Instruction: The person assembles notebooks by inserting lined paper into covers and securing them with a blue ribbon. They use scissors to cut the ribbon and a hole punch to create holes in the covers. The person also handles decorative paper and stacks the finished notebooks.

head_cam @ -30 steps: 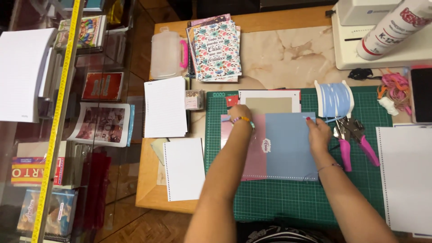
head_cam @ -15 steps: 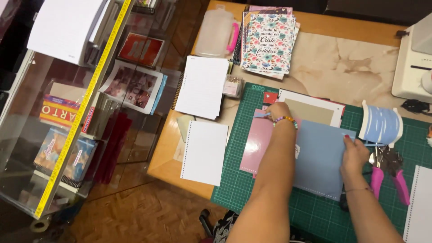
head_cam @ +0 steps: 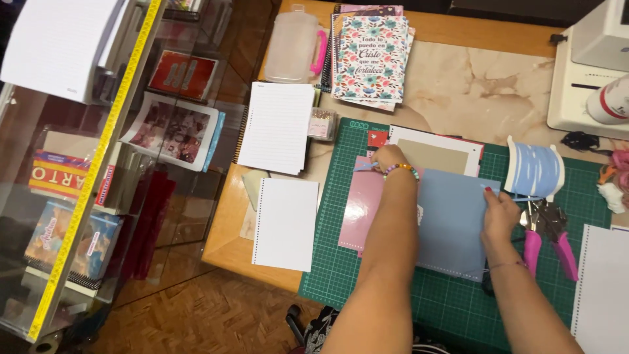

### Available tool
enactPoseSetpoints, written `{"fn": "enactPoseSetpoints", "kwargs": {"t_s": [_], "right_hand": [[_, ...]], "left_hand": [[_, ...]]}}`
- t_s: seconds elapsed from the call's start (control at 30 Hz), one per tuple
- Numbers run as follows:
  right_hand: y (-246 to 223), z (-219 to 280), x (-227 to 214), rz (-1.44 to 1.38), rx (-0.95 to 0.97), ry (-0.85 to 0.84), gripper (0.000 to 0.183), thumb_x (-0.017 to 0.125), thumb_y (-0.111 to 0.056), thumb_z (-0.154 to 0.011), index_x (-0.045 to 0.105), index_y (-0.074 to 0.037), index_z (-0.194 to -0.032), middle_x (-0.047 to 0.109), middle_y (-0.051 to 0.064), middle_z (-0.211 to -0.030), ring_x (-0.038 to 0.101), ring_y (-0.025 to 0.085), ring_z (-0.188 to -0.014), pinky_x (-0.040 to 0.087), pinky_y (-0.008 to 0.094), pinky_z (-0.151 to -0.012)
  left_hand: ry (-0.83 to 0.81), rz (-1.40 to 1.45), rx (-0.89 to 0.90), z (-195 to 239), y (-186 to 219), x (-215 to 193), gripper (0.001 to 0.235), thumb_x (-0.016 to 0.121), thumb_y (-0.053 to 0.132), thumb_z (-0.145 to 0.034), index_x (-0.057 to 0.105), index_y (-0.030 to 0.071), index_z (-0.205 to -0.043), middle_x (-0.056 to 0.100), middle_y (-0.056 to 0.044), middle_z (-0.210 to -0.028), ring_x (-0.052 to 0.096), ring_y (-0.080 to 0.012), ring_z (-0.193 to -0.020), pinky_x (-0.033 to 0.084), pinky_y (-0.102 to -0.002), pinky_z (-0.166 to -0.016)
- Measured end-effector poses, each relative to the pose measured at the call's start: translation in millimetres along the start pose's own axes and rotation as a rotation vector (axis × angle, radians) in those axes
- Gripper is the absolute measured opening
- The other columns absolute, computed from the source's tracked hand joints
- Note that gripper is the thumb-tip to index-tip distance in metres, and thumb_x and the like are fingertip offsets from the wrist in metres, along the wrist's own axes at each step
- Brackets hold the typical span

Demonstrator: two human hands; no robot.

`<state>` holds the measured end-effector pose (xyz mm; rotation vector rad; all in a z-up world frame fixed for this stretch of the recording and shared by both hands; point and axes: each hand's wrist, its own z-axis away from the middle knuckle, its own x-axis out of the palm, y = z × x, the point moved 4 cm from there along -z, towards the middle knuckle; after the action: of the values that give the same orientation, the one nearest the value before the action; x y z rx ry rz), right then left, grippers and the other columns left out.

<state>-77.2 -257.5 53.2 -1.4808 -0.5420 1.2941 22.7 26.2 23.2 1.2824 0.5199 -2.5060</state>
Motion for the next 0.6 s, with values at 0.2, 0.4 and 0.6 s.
{"fn": "enactPoseSetpoints", "kwargs": {"t_s": [0.2,0.4,0.6], "right_hand": [[-18,12,0,-0.147,0.109,0.001,0.053,0.074,-0.021,-0.099,0.035,-0.021,-0.064,0.029,-0.013,-0.063,0.026,0.004,-0.062,0.021,0.024,-0.056],[8,1,3,-0.183,0.108,-0.013,0.035,0.074,-0.023,-0.099,0.052,-0.019,-0.072,0.043,-0.013,-0.067,0.036,0.002,-0.064,0.029,0.022,-0.057],[-30,20,-3,-0.130,0.142,-0.026,0.050,0.070,-0.021,-0.101,0.036,-0.020,-0.065,0.031,-0.011,-0.063,0.029,0.005,-0.061,0.023,0.024,-0.055]], "left_hand": [[-0.032,-0.062,-0.014,17,-5,-10,0.017,0.064,0.000,-0.082,0.068,0.016,-0.080,0.066,0.003,-0.062,0.058,-0.0113,-0.049,0.041,-0.027,-0.044],[-0.067,0.052,0.008,12,-15,-18,0.023,0.055,0.004,-0.091,0.070,0.021,-0.090,0.069,0.008,-0.074,0.060,-0.0088,-0.058,0.038,-0.027,-0.050],[-0.140,0.172,0.065,40,-49,-53,0.029,0.047,0.008,-0.099,0.071,0.009,-0.116,0.075,-0.006,-0.098,0.072,-0.0224,-0.073,0.050,-0.031,-0.048]]}}
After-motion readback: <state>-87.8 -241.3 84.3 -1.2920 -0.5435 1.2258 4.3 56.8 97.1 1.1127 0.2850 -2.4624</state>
